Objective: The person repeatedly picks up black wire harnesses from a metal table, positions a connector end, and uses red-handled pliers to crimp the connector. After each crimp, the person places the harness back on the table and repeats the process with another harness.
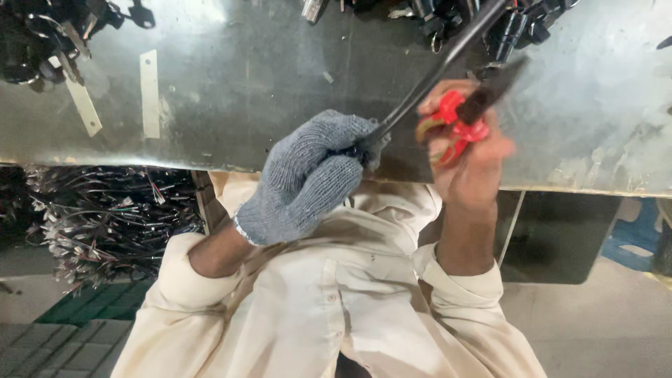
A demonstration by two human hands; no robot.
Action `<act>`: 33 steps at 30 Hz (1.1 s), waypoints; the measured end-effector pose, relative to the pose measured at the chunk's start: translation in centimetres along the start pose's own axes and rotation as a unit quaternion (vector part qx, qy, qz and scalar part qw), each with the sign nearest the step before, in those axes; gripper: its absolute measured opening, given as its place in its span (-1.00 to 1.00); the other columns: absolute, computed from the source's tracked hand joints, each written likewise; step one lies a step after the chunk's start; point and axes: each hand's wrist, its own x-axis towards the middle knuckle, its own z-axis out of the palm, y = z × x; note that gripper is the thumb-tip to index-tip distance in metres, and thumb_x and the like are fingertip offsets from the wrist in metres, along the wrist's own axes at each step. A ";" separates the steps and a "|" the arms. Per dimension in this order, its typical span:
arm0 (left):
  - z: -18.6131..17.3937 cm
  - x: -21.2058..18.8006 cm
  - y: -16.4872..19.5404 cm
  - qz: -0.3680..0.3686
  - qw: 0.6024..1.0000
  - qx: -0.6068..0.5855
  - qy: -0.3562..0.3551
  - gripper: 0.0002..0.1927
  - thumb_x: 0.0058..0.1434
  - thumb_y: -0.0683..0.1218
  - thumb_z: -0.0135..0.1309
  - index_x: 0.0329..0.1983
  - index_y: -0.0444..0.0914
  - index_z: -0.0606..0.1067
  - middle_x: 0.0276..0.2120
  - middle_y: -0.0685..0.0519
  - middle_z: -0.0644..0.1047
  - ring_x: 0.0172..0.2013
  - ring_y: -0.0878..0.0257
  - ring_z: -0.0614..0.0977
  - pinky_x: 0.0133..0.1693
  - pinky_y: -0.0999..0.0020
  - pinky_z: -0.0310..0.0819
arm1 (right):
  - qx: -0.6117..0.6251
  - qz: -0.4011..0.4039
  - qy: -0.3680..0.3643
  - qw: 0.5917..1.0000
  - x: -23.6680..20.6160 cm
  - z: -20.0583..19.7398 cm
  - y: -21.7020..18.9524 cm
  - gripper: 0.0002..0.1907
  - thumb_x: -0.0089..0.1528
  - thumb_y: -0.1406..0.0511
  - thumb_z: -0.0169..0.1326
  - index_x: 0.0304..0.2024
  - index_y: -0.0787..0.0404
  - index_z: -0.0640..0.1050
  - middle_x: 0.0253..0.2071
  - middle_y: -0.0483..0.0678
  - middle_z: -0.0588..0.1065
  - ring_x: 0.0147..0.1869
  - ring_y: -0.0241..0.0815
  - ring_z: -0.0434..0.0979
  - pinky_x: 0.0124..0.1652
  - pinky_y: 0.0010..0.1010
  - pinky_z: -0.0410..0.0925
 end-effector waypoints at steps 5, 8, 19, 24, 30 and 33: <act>1.8 0.3 1.0 -0.015 0.998 -0.058 0.023 -0.58 0.66 0.11 -0.14 0.38 -0.25 0.26 -0.10 0.05 0.51 -0.34 0.45 0.48 -0.25 0.55 0.44 | 0.024 -0.079 -0.090 0.992 1.0 1.2 -2.6 -0.78 0.24 0.44 0.20 -0.09 0.33 0.49 -0.02 0.10 0.51 0.11 0.03 0.52 0.14 -0.24 0.40; 3.3 0.1 1.4 -0.061 0.986 -0.141 0.071 -0.47 0.62 0.12 -0.13 0.45 -0.28 0.16 -0.07 0.00 0.52 -0.35 0.44 0.48 -0.31 0.54 0.40 | -0.157 -0.191 -0.021 0.969 2.0 1.3 -3.7 -0.69 0.09 0.52 0.26 -0.14 0.36 0.47 -0.05 0.15 0.54 0.15 0.20 0.58 0.13 -0.15 0.46; 0.6 0.2 3.5 -0.144 0.980 -0.130 -0.045 -0.31 0.57 0.00 -0.07 0.59 -0.26 -0.09 0.12 -0.02 0.40 -0.15 0.36 0.44 -0.02 0.48 0.47 | -0.274 -0.215 -0.095 0.933 3.9 0.8 -3.1 -0.65 0.11 0.31 0.47 -0.38 0.23 0.48 -0.41 -0.04 0.47 -0.33 0.01 0.52 -0.35 -0.23 0.33; 1.2 -0.2 2.0 0.017 0.987 0.161 0.012 -0.25 0.43 -0.10 0.16 0.51 -0.28 0.01 0.33 -0.19 0.35 0.15 0.02 0.53 0.21 0.25 0.49 | -0.224 -0.170 -0.107 0.954 2.2 0.7 -3.2 -0.61 -0.04 0.36 0.35 -0.20 0.24 0.51 -0.23 0.03 0.51 -0.17 0.06 0.53 -0.19 -0.20 0.40; 2.3 -0.7 0.1 0.037 0.950 0.301 0.068 -0.24 0.41 -0.11 0.21 0.53 -0.30 0.06 0.25 -0.10 0.43 0.10 0.03 0.57 0.17 0.24 0.50 | -0.272 -0.116 -0.087 0.951 1.1 1.5 -4.2 -0.53 -0.12 0.39 0.33 -0.19 0.27 0.46 -0.26 0.05 0.46 -0.15 0.10 0.51 -0.26 -0.16 0.36; 2.7 -1.2 -0.2 0.034 0.943 0.324 0.071 -0.23 0.41 -0.12 0.24 0.53 -0.31 0.08 0.21 -0.06 0.47 0.08 0.03 0.58 0.15 0.24 0.51 | -0.261 -0.131 -0.074 0.954 1.0 1.4 -4.5 -0.57 -0.06 0.37 0.36 -0.18 0.26 0.49 -0.24 0.03 0.50 -0.17 0.07 0.53 -0.28 -0.20 0.37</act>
